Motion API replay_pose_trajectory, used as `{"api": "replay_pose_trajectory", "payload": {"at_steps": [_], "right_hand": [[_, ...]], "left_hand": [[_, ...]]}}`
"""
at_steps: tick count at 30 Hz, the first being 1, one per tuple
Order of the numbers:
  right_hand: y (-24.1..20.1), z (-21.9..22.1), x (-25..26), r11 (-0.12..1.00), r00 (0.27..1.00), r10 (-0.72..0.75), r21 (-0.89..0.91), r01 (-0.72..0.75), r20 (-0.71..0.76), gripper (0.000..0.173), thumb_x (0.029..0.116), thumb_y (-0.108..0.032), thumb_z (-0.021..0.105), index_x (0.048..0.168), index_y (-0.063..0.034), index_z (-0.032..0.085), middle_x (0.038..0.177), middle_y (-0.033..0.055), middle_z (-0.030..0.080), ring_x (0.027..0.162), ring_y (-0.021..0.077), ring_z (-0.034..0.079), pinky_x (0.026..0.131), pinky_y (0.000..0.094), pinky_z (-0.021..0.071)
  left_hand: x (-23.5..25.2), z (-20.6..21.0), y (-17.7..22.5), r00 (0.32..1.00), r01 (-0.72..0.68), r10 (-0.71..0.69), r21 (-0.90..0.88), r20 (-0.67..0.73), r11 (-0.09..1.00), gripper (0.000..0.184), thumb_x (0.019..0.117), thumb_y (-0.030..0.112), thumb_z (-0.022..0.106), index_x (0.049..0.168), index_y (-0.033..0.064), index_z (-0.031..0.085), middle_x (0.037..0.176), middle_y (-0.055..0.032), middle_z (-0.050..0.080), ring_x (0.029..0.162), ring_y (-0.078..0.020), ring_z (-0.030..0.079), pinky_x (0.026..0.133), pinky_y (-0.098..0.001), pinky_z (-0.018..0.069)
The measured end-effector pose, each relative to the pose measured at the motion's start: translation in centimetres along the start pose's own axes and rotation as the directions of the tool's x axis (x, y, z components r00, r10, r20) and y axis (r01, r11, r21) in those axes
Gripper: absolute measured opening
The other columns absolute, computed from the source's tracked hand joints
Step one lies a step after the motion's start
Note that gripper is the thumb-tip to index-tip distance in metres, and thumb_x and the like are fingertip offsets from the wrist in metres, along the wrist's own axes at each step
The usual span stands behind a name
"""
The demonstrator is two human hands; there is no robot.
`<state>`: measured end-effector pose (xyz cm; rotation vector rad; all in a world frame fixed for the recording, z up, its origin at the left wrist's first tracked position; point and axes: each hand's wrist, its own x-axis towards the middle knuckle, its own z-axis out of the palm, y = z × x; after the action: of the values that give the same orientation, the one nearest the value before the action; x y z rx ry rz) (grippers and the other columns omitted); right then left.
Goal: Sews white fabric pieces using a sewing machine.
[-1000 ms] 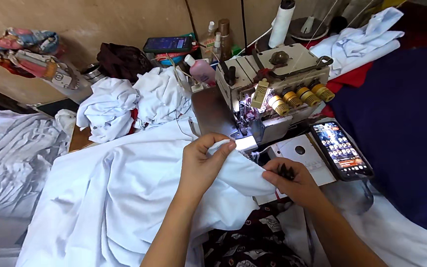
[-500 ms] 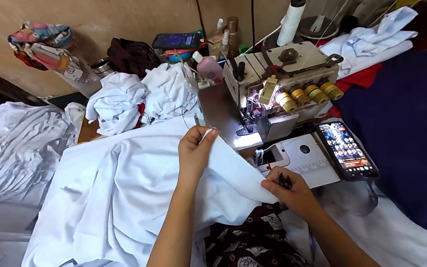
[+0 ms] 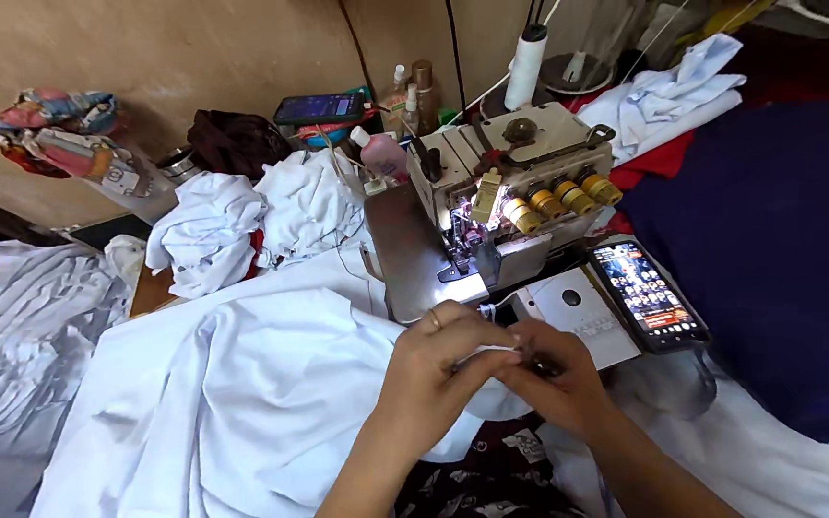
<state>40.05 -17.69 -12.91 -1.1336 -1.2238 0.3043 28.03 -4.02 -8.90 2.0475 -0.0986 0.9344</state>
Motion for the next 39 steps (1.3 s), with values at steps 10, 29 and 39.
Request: {"api": "replay_pose_trajectory", "payload": {"at_steps": [10, 29, 39], "right_hand": [[0.2, 1.2, 1.3, 0.973, 0.981, -0.178, -0.162, 0.164, -0.079, 0.021, 0.1045, -0.019, 0.058, 0.101, 0.0013, 0.061, 0.068, 0.0052, 0.055, 0.058, 0.0008, 0.050, 0.057, 0.0114, 0.0429], [6.0, -0.2, 3.8, 0.805, 0.918, 0.150, -0.493, -0.329, -0.368, 0.024, 0.0965, -0.027, 0.060, 0.086, -0.0070, 0.068, 0.064, -0.0029, 0.057, 0.056, 0.0020, 0.051, 0.053, 0.0201, 0.0422], [6.5, -1.3, 2.5, 0.830, 0.899, 0.352, -0.357, -0.429, -0.262, 0.036, 0.1040, -0.035, 0.051, 0.087, -0.0071, 0.066, 0.064, -0.0061, 0.051, 0.055, -0.0021, 0.046, 0.052, 0.0179, 0.0390]], "left_hand": [[-0.2, 0.0, -0.6, 0.998, -0.023, 0.025, 0.037, -0.051, 0.999, 0.017, 0.1047, 0.029, 0.057, 0.106, 0.0139, 0.064, 0.101, 0.0063, 0.064, 0.094, 0.0077, 0.060, 0.084, -0.0095, 0.0498], [0.6, 1.9, -4.8, 0.961, 0.272, -0.225, 0.666, -0.159, 0.695, 0.018, 0.0947, 0.026, 0.064, 0.090, 0.0106, 0.073, 0.084, -0.0045, 0.071, 0.072, -0.0184, 0.070, 0.057, -0.0358, 0.0552], [3.2, 0.2, -6.5, 0.910, 0.387, -0.382, 0.656, -0.160, 0.648, 0.020, 0.0950, 0.027, 0.062, 0.090, 0.0115, 0.074, 0.079, -0.0031, 0.070, 0.073, -0.0188, 0.068, 0.062, -0.0409, 0.0527]]}}
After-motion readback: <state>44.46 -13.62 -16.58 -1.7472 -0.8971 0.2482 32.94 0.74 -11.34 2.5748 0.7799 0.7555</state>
